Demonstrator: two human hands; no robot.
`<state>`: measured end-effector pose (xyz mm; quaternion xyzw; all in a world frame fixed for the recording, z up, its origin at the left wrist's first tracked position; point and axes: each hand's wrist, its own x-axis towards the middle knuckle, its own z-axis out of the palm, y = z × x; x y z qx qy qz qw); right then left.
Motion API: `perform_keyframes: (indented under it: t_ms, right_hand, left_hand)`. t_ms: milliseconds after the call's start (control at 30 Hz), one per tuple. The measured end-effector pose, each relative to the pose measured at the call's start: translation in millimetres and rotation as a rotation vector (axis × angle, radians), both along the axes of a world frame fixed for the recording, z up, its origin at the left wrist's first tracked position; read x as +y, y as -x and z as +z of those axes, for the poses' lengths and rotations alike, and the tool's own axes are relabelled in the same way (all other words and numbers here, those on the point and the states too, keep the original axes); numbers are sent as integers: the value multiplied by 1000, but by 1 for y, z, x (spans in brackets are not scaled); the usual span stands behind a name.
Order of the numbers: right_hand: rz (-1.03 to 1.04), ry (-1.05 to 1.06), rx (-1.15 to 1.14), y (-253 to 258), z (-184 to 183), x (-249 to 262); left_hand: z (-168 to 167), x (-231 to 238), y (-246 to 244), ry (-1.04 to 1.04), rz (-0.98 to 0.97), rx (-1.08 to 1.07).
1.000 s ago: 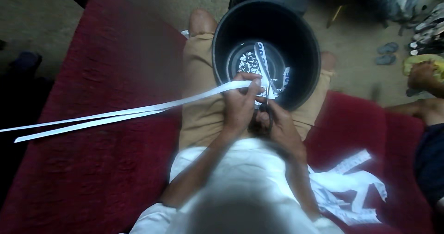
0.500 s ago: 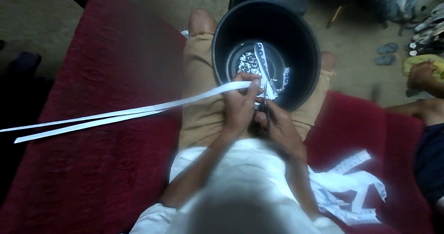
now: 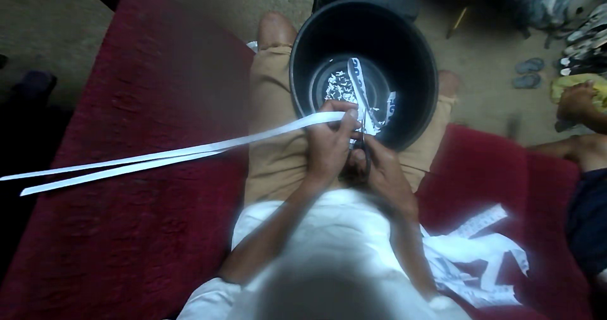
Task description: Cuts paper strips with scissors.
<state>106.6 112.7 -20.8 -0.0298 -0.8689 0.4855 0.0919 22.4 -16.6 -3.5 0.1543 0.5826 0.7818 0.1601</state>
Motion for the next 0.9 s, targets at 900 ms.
perform_keyframes:
  t_ms: [900]
  right_hand:
    - [11,18,-20,-2,2,-2]
  left_hand:
    - [1,8,4,-37,34,10]
